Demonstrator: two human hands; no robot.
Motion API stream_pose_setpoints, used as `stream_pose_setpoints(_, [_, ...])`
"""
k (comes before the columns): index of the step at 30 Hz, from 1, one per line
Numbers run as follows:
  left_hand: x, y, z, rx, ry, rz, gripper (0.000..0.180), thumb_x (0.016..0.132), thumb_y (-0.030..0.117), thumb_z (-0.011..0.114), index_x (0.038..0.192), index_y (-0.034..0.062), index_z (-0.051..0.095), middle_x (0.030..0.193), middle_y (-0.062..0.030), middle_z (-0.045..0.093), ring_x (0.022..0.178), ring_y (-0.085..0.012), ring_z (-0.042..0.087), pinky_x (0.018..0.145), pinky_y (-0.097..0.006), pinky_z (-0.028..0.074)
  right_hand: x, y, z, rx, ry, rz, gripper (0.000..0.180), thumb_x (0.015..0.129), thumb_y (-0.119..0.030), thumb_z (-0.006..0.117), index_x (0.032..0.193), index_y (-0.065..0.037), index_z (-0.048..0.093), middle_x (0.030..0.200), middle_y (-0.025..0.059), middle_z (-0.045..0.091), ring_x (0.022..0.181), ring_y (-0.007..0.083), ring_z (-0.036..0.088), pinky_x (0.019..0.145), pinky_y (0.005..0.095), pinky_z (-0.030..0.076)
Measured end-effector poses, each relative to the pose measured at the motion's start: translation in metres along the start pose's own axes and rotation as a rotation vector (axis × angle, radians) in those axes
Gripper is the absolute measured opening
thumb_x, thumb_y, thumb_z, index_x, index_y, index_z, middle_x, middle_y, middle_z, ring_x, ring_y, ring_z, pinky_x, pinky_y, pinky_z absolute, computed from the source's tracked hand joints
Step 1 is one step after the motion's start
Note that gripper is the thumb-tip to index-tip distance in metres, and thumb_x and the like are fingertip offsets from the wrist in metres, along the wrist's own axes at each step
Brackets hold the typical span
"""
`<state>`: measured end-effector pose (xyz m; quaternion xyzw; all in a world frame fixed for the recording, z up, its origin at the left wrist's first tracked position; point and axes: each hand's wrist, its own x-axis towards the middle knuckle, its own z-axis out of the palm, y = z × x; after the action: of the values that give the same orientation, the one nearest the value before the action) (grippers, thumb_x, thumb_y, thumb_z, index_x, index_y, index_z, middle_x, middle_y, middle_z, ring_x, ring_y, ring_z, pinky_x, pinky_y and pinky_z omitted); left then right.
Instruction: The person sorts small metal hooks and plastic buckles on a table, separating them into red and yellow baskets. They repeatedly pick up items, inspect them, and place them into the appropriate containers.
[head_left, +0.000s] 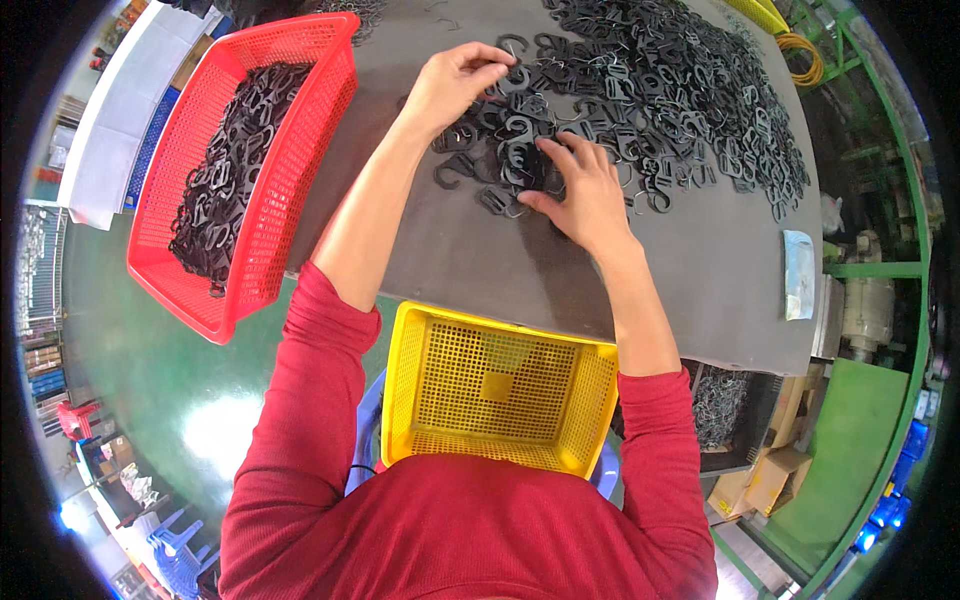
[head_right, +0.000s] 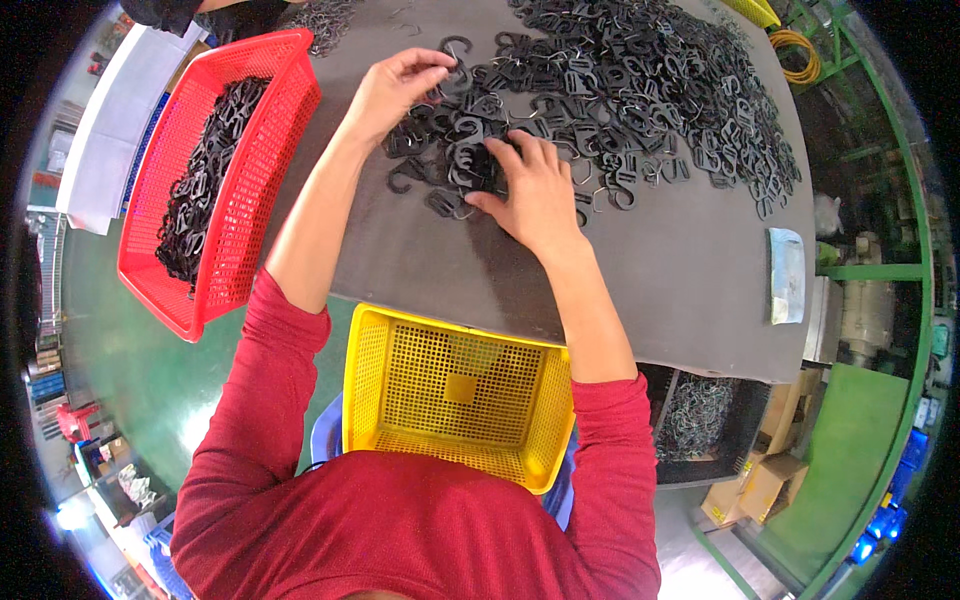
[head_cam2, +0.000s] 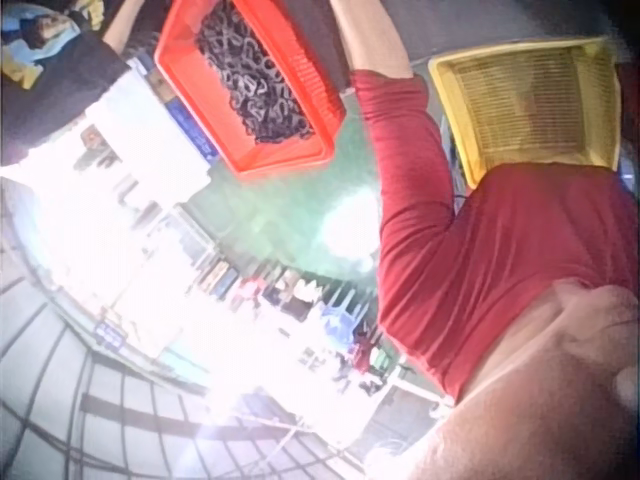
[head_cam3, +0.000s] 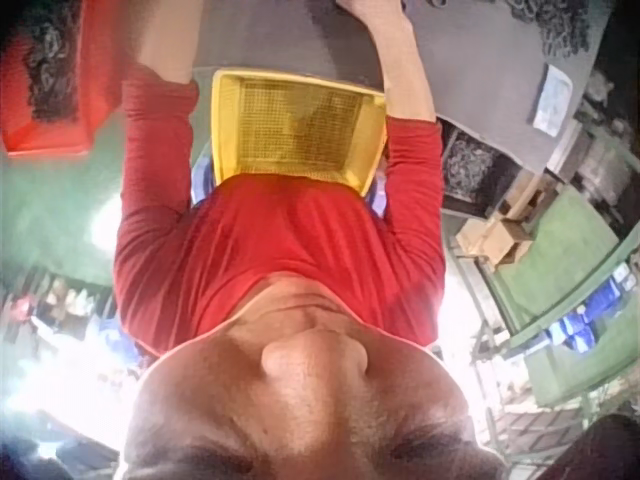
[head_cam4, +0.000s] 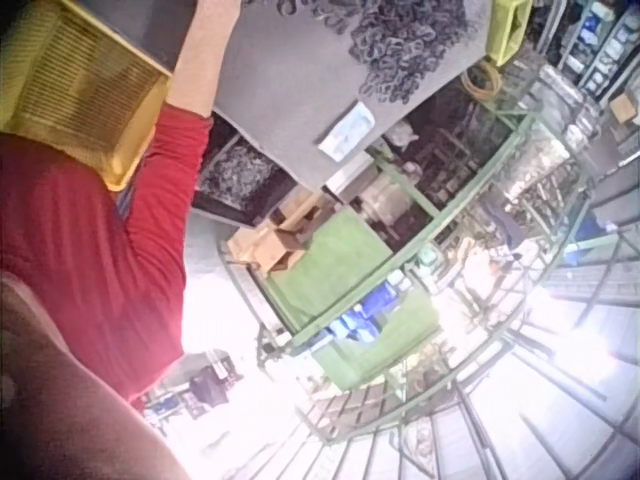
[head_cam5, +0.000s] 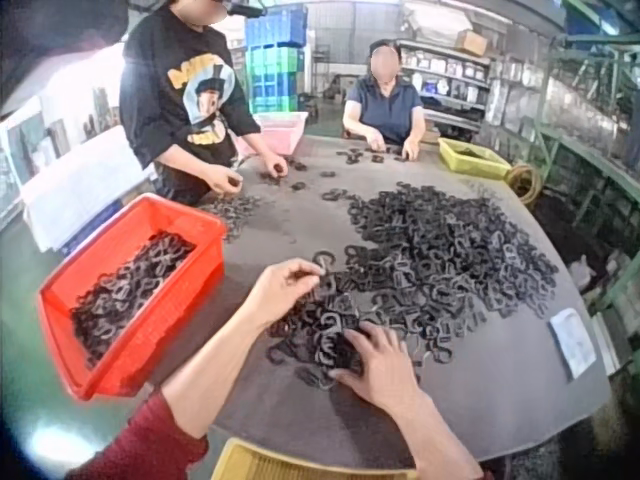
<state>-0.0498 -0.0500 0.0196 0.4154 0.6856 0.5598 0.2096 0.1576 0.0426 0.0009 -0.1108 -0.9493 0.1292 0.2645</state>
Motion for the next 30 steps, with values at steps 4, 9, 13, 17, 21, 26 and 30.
stream_pose_setpoints(4, [0.0, 0.005, -0.007, 0.091, -0.1, 0.008, 0.021, 0.087, 0.011, 0.06, 0.106, 0.0045, 0.064, 0.091, -0.0011, 0.064, 0.078, -0.0062, 0.057, 0.071, -0.022, 0.048, 0.005, 0.027, 0.01, -0.053, 0.042, 0.039, 0.021, 0.075, -0.008, 0.063, 0.095, -0.01, 0.064, 0.099, 0.0077, 0.06, 0.09, 0.0268, 0.06, 0.072, 0.0373, 0.051])
stream_pose_setpoints(9, [-0.008, 0.006, -0.025, 0.248, -0.03, 0.025, 0.024, 0.084, 0.01, 0.061, 0.107, 0.0057, 0.064, 0.092, -0.0056, 0.065, 0.08, -0.0103, 0.06, 0.074, -0.025, 0.049, 0.008, 0.061, -0.013, 0.11, 0.1, 0.203, 0.011, 0.08, -0.006, 0.059, 0.089, -0.007, 0.065, 0.084, 0.0098, 0.062, 0.076, 0.0272, 0.063, 0.069, 0.0378, 0.05])
stream_pose_setpoints(13, [-0.024, -0.001, -0.017, 0.489, 0.177, 0.226, 0.024, 0.083, 0.014, 0.062, 0.106, 0.0051, 0.064, 0.099, -0.0103, 0.065, 0.087, -0.0184, 0.063, 0.08, -0.03, 0.049, 0.024, 0.034, -0.01, 0.071, -0.081, 0.137, 0.038, 0.075, -0.027, 0.071, 0.107, -0.011, 0.062, 0.109, 0.0123, 0.059, 0.104, 0.0305, 0.055, 0.087, 0.0385, 0.046])
stream_pose_setpoints(17, [-0.073, -0.001, 0.023, 0.807, 0.042, 0.28, 0.034, 0.08, 0.016, 0.064, 0.112, 0.0051, 0.059, 0.112, -0.0122, 0.06, 0.11, -0.0272, 0.054, 0.096, -0.035, 0.041, 0.034, 0.009, 0.016, -0.047, -0.183, 0.005, 0.058, 0.07, -0.03, 0.074, 0.122, -0.015, 0.054, 0.12, 0.0165, 0.051, 0.112, 0.0329, 0.049, 0.093, 0.0399, 0.043])
stream_pose_setpoints(21, [-0.077, -0.033, -0.015, 0.88, 0.105, 0.269, 0.027, 0.085, 0.007, 0.054, 0.11, 0.0067, 0.062, 0.104, -0.0132, 0.063, 0.099, -0.0281, 0.06, 0.087, -0.033, 0.046, 0.041, 0.029, 0.006, -0.063, -0.129, -0.019, 0.019, 0.075, -0.013, 0.06, 0.093, -0.011, 0.066, 0.089, 0.0093, 0.063, 0.091, 0.0288, 0.06, 0.076, 0.039, 0.051])
stream_pose_setpoints(26, [-0.065, 0.001, -0.029, 0.198, 0.227, 0.015, 0.022, 0.089, 0.009, 0.051, 0.106, 0.0062, 0.064, 0.085, -0.0037, 0.067, 0.078, -0.0116, 0.062, 0.068, -0.029, 0.049, 0.04, 0.059, -0.037, 0.849, -0.161, 0.575, 0.021, 0.081, -0.012, 0.066, 0.102, -0.008, 0.066, 0.088, 0.002, 0.066, 0.08, 0.0088, 0.061, 0.064, 0.0248, 0.047])
stream_pose_setpoints(30, [-0.066, 0.016, -0.018, -0.52, 0.053, -0.416, 0.025, 0.089, 0.022, 0.057, 0.105, 0.0047, 0.063, 0.086, -0.0011, 0.064, 0.075, -0.0101, 0.058, 0.066, -0.028, 0.046, 0.03, 0.077, -0.052, 0.616, -0.207, 0.615, 0.026, 0.081, -0.009, 0.066, 0.107, -0.009, 0.064, 0.092, 0.0022, 0.064, 0.077, 0.0076, 0.059, 0.061, 0.0217, 0.046])
